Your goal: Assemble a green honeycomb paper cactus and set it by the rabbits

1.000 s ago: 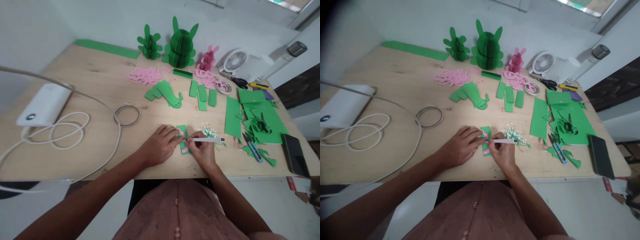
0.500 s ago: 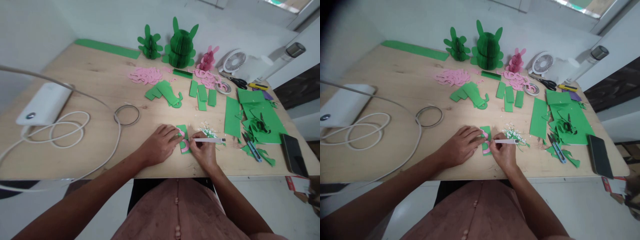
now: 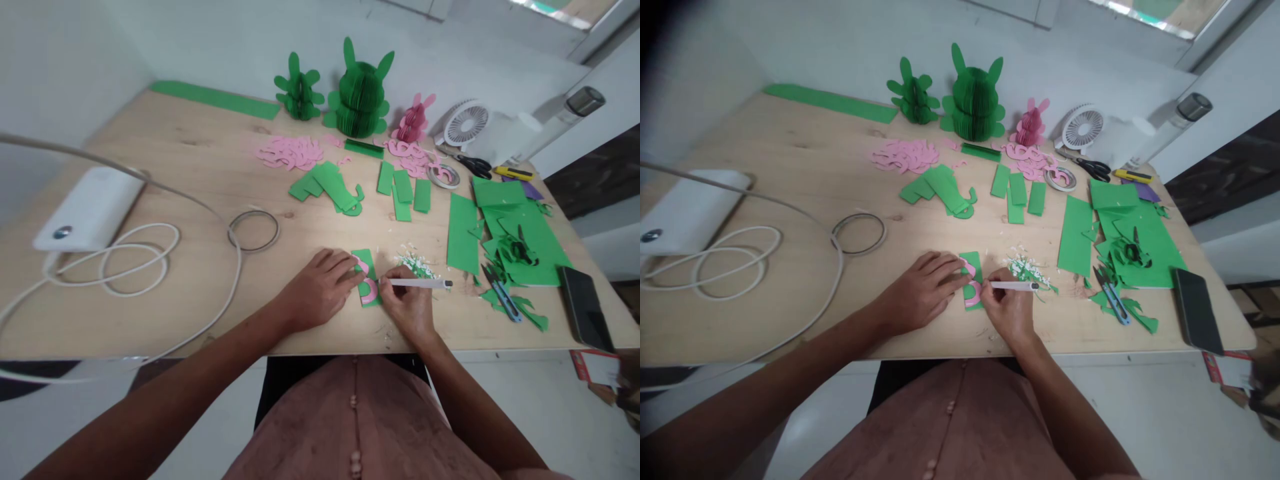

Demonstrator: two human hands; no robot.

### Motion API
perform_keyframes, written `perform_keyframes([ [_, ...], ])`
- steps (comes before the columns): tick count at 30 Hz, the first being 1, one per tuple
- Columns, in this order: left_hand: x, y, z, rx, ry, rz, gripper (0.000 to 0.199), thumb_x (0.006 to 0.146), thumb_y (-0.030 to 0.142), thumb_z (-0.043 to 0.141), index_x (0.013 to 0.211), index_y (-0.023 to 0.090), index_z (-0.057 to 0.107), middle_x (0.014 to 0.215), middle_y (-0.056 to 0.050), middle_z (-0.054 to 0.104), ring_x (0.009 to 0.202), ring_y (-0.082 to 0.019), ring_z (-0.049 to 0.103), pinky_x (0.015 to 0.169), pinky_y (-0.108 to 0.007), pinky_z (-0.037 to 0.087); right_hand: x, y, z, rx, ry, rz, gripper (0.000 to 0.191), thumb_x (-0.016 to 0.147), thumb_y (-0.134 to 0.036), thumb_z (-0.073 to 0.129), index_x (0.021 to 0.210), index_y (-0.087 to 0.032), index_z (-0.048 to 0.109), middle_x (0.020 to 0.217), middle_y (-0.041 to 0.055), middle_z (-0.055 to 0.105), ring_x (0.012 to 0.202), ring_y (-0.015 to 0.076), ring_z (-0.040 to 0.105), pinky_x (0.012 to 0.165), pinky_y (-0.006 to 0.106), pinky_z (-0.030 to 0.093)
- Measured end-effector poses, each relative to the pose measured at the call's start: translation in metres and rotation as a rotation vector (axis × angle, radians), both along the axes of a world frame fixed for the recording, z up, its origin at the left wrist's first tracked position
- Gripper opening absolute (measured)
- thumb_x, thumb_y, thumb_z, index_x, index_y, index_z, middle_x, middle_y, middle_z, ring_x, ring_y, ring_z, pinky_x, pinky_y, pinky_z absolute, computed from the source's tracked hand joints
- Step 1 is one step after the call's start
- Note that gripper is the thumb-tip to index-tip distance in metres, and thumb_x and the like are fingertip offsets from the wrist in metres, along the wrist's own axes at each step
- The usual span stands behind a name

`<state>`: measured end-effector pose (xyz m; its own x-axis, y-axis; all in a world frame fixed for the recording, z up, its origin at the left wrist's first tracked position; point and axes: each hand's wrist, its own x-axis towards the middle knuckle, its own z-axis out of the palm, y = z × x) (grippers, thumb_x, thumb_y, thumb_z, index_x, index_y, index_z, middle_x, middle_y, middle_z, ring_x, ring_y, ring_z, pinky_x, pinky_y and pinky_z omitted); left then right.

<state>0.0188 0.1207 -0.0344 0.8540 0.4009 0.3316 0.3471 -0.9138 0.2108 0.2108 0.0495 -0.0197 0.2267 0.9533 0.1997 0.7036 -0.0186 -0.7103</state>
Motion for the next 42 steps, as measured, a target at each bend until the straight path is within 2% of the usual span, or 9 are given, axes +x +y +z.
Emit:
perform_keyframes([
  [19,-0.0001,0.0004,0.0006,0.001,-0.013,-0.005,0.038,0.089,0.018,0.047,0.125,0.017,0.056,0.127,-0.014,0.057,0.121,-0.029,0.048,0.101,-0.050,0.037,-0.0003,-0.0035,0.0001,0.016,0.005,-0.016,0.010,0.079,-0.021,0.053,0.069,-0.020,0.056,0.057,-0.0028,0.054,0.049,0.0109,0.048,0.048,0.023,0.037],
  [33,0.0002,-0.0001,0.0005,0.003,-0.010,-0.005,0.039,0.089,0.018,0.047,0.126,0.018,0.056,0.128,-0.014,0.057,0.121,-0.028,0.047,0.102,-0.050,0.037,0.0007,-0.0081,-0.0007,0.030,-0.019,-0.018,0.009,0.079,-0.022,0.054,0.070,-0.021,0.056,0.060,-0.0019,0.056,0.053,0.0125,0.050,0.050,0.024,0.038],
  [42,0.0004,0.0002,0.0004,0.009,-0.009,-0.006,0.038,0.089,0.018,0.047,0.125,0.017,0.057,0.127,-0.014,0.057,0.121,-0.029,0.048,0.101,-0.050,0.037,0.0005,-0.0089,-0.0016,0.039,-0.008,-0.017,0.010,0.079,-0.021,0.053,0.069,-0.020,0.054,0.057,-0.0035,0.052,0.049,0.0109,0.047,0.048,0.023,0.035],
])
